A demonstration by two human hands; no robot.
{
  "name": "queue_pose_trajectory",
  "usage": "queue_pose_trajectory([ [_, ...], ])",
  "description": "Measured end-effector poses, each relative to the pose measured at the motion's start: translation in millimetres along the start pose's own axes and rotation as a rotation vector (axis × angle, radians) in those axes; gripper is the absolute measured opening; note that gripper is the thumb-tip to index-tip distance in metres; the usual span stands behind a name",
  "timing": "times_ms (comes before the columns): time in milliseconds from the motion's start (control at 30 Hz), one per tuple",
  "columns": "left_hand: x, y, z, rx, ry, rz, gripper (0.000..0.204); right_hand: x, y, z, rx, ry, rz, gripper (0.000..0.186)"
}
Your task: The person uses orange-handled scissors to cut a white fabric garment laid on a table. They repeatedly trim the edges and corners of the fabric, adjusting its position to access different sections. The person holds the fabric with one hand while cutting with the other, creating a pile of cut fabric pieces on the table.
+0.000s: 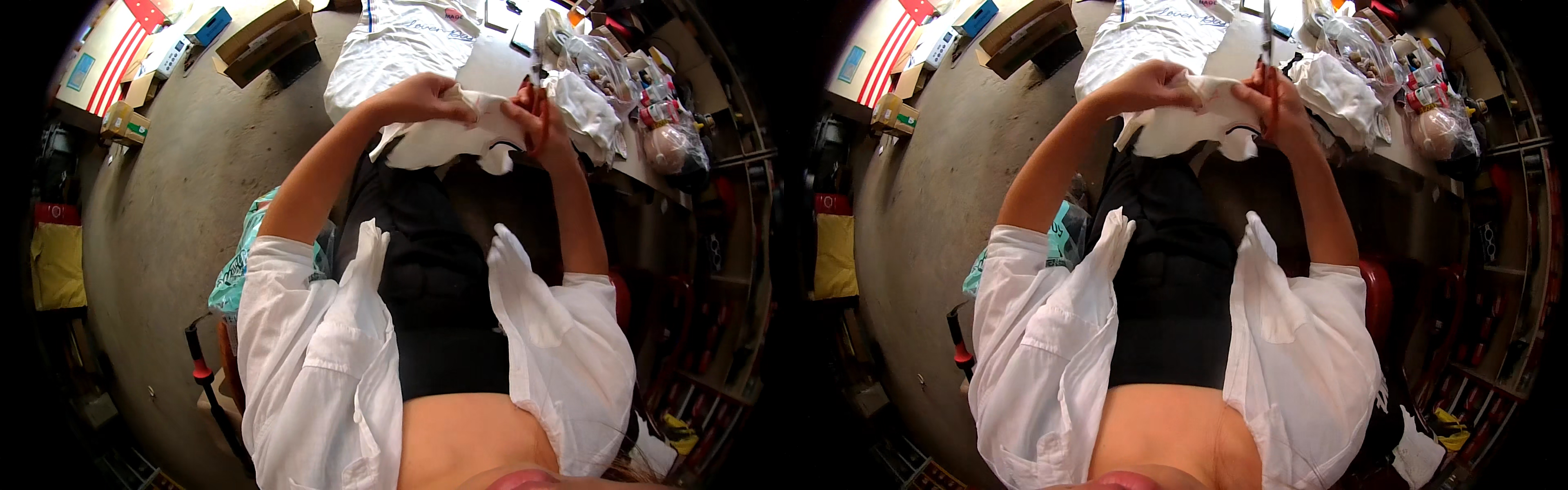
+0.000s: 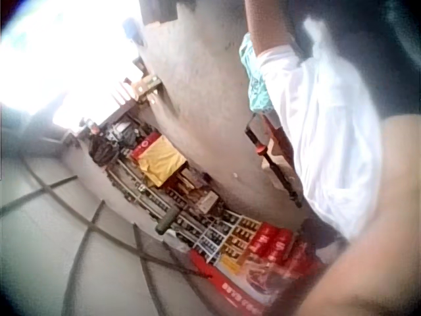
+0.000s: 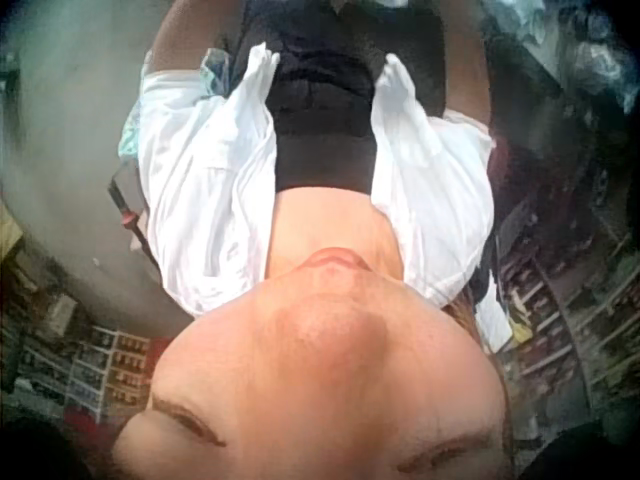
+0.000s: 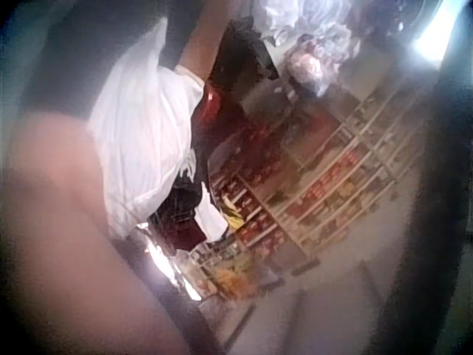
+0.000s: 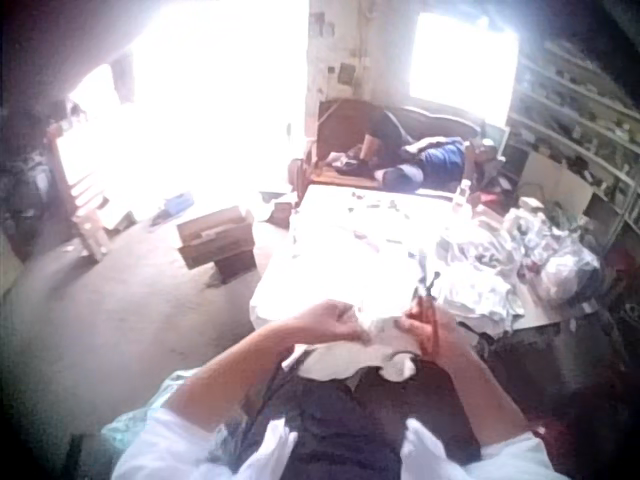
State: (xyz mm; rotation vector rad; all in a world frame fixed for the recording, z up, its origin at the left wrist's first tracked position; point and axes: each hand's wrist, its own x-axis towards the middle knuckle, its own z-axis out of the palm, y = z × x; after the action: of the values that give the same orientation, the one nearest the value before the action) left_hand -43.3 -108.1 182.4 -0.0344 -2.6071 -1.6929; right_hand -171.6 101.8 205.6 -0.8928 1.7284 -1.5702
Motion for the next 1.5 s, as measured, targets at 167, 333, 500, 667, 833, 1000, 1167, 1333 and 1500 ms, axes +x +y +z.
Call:
queue_pose_trajectory([
  [167,-8.1,-34.3,-0.5,0.134,-0.121,-0.227,0.026,-0.2,-17.4,-24.1,0.236,0.062,-0.112,0.024],
  [333,-27.0,-102.4,2.9,0.181,0.009,-0.273,0.025,4.1,-21.4,-40.8,0.313,0.084,-0.162,0.023],
  [500,-46.6,-113.6,-17.9,-0.222,0.195,-0.354,0.027,11.8,0.1,-75.0,0.367,0.207,-0.087,0.019],
  [667,-11.7,-108.4,-89.6,-0.210,0.076,-0.415,0.016,66.8,42.5,-103.0,0.323,0.245,-0.152,0.020],
  [833,34.6,-163.2,-141.8,0.659,0.851,-0.269,0.049,174.8,101.5,-95.7,0.075,0.505,-0.049,0.016],
  [1000,33.4,-180.4,-69.5,0.506,1.357,-0.101,0.035,143.3,134.4,-72.9,0.181,0.626,-0.030,0.019],
  [1167,-21.9,-213.1,44.0,-0.140,1.609,-0.361,0.035,52.4,154.5,17.1,0.359,0.509,0.132,0.026],
  [1333,-16.0,-169.7,103.2,-1.416,1.265,-0.449,0.048,6.7,147.0,88.5,0.549,0.359,0.399,0.027],
  [1500,24.1,-162.9,100.1,-1.711,1.185,-0.395,0.043,6.6,144.7,91.3,0.490,0.259,0.358,0.029],
])
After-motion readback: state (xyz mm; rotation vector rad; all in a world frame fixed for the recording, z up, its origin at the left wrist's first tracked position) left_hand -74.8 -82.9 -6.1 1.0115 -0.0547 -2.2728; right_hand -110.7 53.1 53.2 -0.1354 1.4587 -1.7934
